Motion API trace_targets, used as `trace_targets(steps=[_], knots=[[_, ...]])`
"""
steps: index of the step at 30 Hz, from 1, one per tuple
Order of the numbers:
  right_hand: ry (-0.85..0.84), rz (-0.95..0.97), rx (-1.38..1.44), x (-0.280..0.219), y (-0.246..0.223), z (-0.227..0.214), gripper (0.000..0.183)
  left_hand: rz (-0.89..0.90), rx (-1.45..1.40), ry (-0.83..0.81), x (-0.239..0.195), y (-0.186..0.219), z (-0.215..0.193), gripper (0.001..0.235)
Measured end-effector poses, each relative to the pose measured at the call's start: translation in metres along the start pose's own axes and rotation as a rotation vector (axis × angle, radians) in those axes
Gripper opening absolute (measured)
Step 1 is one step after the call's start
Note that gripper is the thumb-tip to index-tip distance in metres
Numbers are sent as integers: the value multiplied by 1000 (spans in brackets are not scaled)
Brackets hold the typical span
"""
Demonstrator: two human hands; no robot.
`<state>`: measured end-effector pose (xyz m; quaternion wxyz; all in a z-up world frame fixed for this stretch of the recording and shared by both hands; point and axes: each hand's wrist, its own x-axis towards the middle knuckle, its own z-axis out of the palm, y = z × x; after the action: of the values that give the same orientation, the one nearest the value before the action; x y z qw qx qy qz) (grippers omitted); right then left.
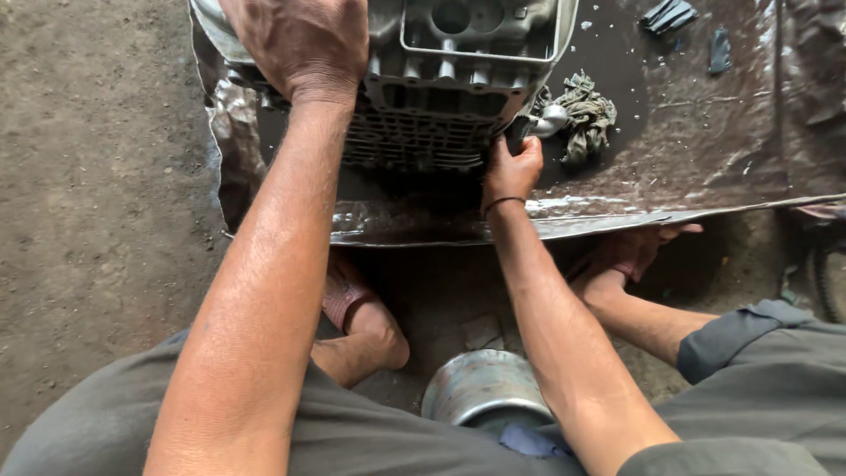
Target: The person scrubs the exterior of a disassembled engine cylinder head with a rag, focusing on the cooling fins and side surfaces. They rotate the part to access different areas and continue scrubbing until the end of the clip.
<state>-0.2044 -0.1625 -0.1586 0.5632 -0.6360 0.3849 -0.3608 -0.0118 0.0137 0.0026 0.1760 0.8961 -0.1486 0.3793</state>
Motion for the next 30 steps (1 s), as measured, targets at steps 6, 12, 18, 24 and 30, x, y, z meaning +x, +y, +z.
trace_targets(steps=[6, 12, 18, 24, 30], knots=[[-121, 114, 94, 24, -40, -36, 25, -141, -242, 127, 23, 20, -30, 61], [-290, 185, 5, 54, -39, -45, 22, -212, -309, 49, 19, 23, -39, 62], [-71, -40, -88, 110, 26, -11, 29, -173, -369, 35, 19, 25, -54, 58], [-97, -42, 46, 95, 24, -6, 32, -196, -387, 45, 33, 36, -54, 73], [-32, -166, -162, 117, 25, -11, 37, -211, -332, 5, 28, 36, -56, 72]])
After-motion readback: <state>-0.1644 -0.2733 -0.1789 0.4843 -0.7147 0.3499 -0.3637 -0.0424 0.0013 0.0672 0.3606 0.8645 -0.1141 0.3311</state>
